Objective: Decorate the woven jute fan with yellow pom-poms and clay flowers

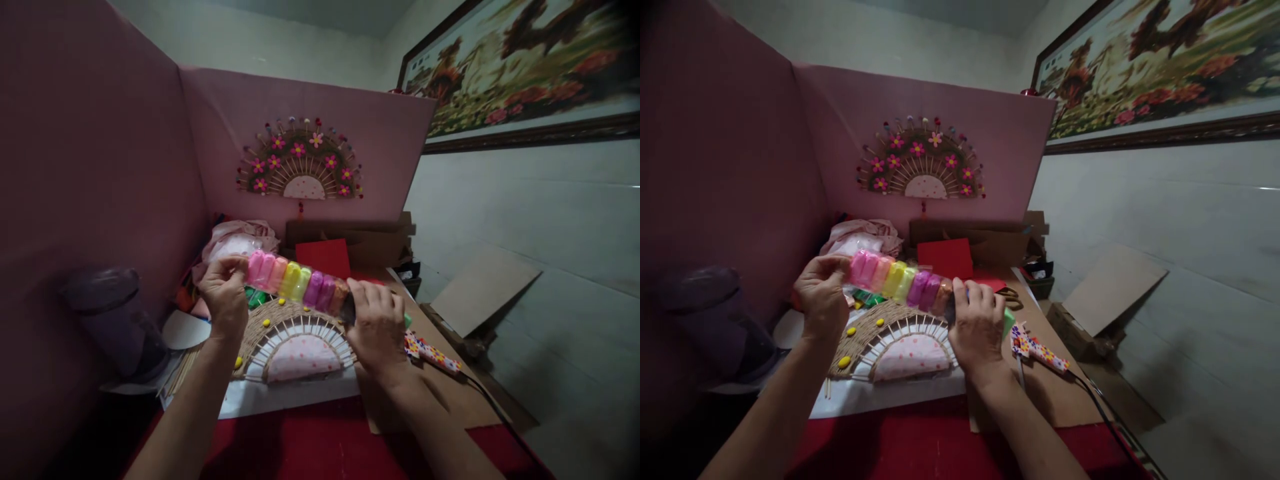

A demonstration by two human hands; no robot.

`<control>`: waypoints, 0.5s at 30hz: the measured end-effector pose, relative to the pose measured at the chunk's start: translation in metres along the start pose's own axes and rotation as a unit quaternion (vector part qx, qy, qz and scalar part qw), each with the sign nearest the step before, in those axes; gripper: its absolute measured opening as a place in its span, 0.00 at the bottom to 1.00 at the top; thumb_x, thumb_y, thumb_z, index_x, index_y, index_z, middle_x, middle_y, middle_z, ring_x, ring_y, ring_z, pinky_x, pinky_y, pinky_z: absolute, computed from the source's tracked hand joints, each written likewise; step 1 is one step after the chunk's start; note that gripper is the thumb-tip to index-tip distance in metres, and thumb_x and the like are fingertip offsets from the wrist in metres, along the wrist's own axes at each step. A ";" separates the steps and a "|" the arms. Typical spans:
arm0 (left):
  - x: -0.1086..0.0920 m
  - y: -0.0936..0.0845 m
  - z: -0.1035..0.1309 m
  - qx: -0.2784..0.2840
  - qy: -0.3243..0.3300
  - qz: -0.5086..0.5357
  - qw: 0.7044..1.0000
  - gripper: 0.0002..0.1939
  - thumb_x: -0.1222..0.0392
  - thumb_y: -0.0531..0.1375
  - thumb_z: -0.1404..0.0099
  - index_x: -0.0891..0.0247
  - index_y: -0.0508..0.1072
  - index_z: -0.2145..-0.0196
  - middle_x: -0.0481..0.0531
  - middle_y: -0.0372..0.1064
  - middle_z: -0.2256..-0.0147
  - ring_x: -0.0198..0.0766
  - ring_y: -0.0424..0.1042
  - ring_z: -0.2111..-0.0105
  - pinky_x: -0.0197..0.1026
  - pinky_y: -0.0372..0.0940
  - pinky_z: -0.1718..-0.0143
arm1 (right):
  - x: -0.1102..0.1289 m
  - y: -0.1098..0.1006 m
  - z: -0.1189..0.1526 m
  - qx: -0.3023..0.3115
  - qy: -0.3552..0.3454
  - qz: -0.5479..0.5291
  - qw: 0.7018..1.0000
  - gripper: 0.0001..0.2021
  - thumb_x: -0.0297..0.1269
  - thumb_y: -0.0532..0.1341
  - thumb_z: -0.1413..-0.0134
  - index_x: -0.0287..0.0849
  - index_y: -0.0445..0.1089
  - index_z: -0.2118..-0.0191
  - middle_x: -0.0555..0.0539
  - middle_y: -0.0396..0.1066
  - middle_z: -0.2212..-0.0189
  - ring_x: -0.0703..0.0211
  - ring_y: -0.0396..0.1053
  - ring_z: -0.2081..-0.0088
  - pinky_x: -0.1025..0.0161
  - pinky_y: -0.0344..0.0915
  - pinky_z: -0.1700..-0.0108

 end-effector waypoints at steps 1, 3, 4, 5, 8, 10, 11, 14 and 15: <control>-0.003 0.000 -0.002 0.003 0.005 0.014 1.000 0.04 0.66 0.64 0.53 0.65 0.71 0.79 0.45 0.67 0.77 0.29 0.64 0.76 0.32 0.60 0.72 | 0.004 -0.005 0.004 0.021 -0.009 -0.020 1.000 0.25 0.29 0.60 0.54 0.37 0.64 0.47 0.37 0.67 0.53 0.43 0.61 0.53 0.48 0.54 0.52; -0.010 0.000 -0.004 0.009 0.002 0.055 0.998 0.04 0.66 0.64 0.53 0.65 0.70 0.80 0.45 0.67 0.77 0.29 0.64 0.76 0.33 0.61 0.72 | 0.009 -0.015 0.012 0.059 -0.023 -0.081 0.995 0.26 0.33 0.62 0.54 0.35 0.63 0.47 0.37 0.67 0.52 0.43 0.61 0.51 0.48 0.54 0.50; -0.013 0.000 -0.004 0.014 -0.003 0.077 0.997 0.05 0.66 0.64 0.53 0.65 0.70 0.80 0.45 0.66 0.78 0.29 0.64 0.76 0.33 0.61 0.72 | 0.010 -0.019 0.013 0.078 -0.031 -0.122 0.989 0.27 0.36 0.64 0.55 0.36 0.62 0.46 0.37 0.67 0.52 0.43 0.62 0.51 0.48 0.55 0.49; -0.016 0.001 -0.004 0.021 -0.005 0.095 0.995 0.05 0.67 0.64 0.53 0.65 0.70 0.80 0.45 0.65 0.78 0.28 0.63 0.76 0.33 0.61 0.72 | 0.009 -0.021 0.013 0.103 -0.040 -0.170 0.979 0.30 0.40 0.65 0.56 0.38 0.61 0.45 0.38 0.67 0.51 0.43 0.62 0.51 0.49 0.56 0.49; -0.026 0.008 0.001 0.050 0.005 0.103 0.993 0.05 0.68 0.64 0.51 0.65 0.70 0.80 0.45 0.64 0.77 0.28 0.62 0.75 0.32 0.60 0.71 | 0.009 -0.020 0.002 0.190 -0.061 -0.330 0.923 0.37 0.47 0.67 0.57 0.42 0.56 0.42 0.40 0.66 0.49 0.45 0.63 0.50 0.50 0.59 0.49; -0.030 0.015 0.008 0.072 0.004 0.090 0.993 0.05 0.67 0.64 0.49 0.65 0.70 0.79 0.45 0.64 0.77 0.29 0.62 0.75 0.33 0.60 0.71 | 0.013 -0.016 -0.014 0.235 -0.061 -0.439 0.865 0.38 0.49 0.65 0.54 0.42 0.53 0.40 0.39 0.66 0.49 0.48 0.64 0.50 0.52 0.60 0.49; -0.030 0.018 0.012 0.081 0.000 0.087 0.993 0.05 0.67 0.64 0.49 0.64 0.70 0.78 0.46 0.64 0.76 0.29 0.62 0.75 0.33 0.60 0.71 | 0.017 -0.013 -0.023 0.249 -0.058 -0.489 0.834 0.38 0.51 0.64 0.53 0.41 0.52 0.39 0.38 0.66 0.49 0.49 0.65 0.50 0.53 0.61 0.50; -0.028 0.028 0.021 0.106 -0.019 0.096 0.990 0.05 0.65 0.64 0.48 0.64 0.70 0.78 0.46 0.64 0.75 0.30 0.62 0.74 0.34 0.59 0.71 | 0.037 -0.004 -0.049 0.278 -0.034 -0.629 0.725 0.34 0.61 0.57 0.51 0.39 0.60 0.45 0.42 0.69 0.57 0.55 0.68 0.59 0.61 0.65 0.60; -0.027 0.031 0.023 0.113 -0.021 0.098 0.989 0.05 0.64 0.64 0.48 0.64 0.69 0.78 0.46 0.64 0.75 0.30 0.62 0.74 0.34 0.59 0.71 | 0.043 -0.001 -0.056 0.285 -0.006 -0.655 0.699 0.34 0.63 0.57 0.53 0.39 0.62 0.48 0.44 0.69 0.61 0.58 0.68 0.63 0.64 0.65 0.64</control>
Point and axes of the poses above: each hand's wrist, its own z-axis away from the middle knuckle, its own y-axis out of the palm, x = y × z, the point moved 2 cm from there along -z, towards the middle knuckle
